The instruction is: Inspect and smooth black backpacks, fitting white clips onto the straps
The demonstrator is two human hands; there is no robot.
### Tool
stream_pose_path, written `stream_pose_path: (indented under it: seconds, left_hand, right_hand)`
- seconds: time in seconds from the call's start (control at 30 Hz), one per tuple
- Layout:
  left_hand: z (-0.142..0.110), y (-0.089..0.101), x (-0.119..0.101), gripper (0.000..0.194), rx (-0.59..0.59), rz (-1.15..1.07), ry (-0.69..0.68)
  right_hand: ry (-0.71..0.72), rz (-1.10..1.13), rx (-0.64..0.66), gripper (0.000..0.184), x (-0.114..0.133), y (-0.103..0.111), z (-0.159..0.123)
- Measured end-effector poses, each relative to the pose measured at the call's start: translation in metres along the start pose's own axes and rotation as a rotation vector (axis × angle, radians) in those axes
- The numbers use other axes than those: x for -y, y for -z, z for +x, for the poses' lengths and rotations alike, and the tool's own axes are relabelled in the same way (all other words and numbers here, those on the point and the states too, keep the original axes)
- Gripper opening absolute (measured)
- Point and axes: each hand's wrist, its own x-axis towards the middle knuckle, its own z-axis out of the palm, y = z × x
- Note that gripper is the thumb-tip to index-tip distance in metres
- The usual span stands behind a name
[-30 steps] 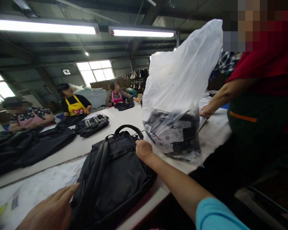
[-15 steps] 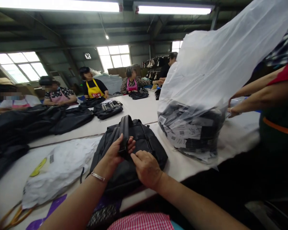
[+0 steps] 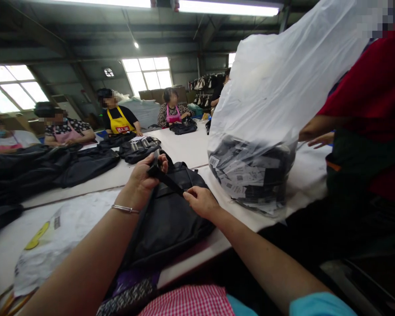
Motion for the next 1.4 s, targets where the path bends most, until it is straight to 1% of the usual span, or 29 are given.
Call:
stream_pose_path:
  seconds: [0.1,0.2,0.27,0.33,0.4,0.43,0.5,0.57,0.63,0.7,0.77,0.83,0.87,0.9,0.93,1.03,1.17,1.3,1.4]
  left_hand:
    - [0.001,0.000,0.000,0.025,0.010,0.025,0.010]
    - [-0.001,-0.004,0.004,0.024,0.010,0.030,0.023]
    - [-0.002,-0.009,0.008,0.026,-0.002,0.030,0.049]
    - [-0.003,-0.013,0.011,0.027,-0.010,0.037,0.073]
    - [-0.003,-0.017,0.012,0.026,-0.003,0.041,0.082]
    - [-0.003,-0.017,0.012,0.025,0.005,0.041,0.082]
    - [-0.002,-0.017,0.009,0.023,0.018,0.037,0.070]
    - [-0.001,-0.014,0.006,0.023,0.019,0.039,0.056]
    - [0.001,-0.011,0.004,0.023,0.012,0.055,0.047]
    - [0.003,-0.009,0.004,0.023,-0.008,0.071,0.035]
    - [0.005,-0.010,0.006,0.023,-0.032,0.071,0.029]
    - [0.006,-0.011,0.009,0.022,-0.062,0.069,0.042]
    - [0.006,-0.012,0.010,0.021,-0.074,0.074,0.054]
    - [0.008,-0.013,0.011,0.020,-0.085,0.081,0.066]
    - [0.009,-0.012,0.011,0.019,-0.094,0.088,0.074]
    - [0.019,-0.005,0.009,0.019,-0.127,0.096,0.082]
    - [0.041,0.015,0.008,0.021,-0.221,0.095,0.085]
    - [0.067,0.034,0.023,0.018,-0.321,0.102,0.098]
    - [0.083,0.039,0.041,0.025,-0.367,0.113,0.097]
  right_hand:
    - [-0.139,0.042,0.082,0.033,-0.002,0.000,0.009]
    - [-0.252,0.241,0.155,0.035,0.006,0.000,0.017]
    - [-0.271,0.359,0.207,0.035,0.014,0.000,0.023]
    - [-0.236,0.402,0.270,0.033,0.020,-0.001,0.028]
    - [-0.162,0.385,0.282,0.028,0.023,-0.002,0.033]
    - [-0.121,0.366,0.261,0.024,0.024,-0.002,0.034]
    - [-0.043,0.308,0.173,0.021,0.027,-0.002,0.036]
    - [0.021,0.233,0.094,0.024,0.031,0.001,0.036]
    - [0.014,0.217,0.070,0.025,0.038,0.006,0.035]
    - [-0.092,0.302,0.115,0.017,0.045,0.011,0.035]
    - [-0.262,0.452,0.233,0.011,0.051,0.016,0.035]
    - [-0.402,0.566,0.378,0.016,0.055,0.019,0.035]
    - [-0.446,0.599,0.434,0.020,0.056,0.019,0.035]
    - [-0.465,0.616,0.470,0.024,0.056,0.018,0.035]
    - [-0.464,0.618,0.478,0.026,0.056,0.017,0.035]
    - [-0.381,0.578,0.431,0.034,0.049,0.012,0.031]
    - [-0.287,0.505,0.358,0.041,0.034,0.004,0.017]
    - [-0.277,0.486,0.244,0.044,0.026,-0.006,-0.003]
    - [-0.285,0.517,0.149,0.043,0.025,-0.009,-0.016]
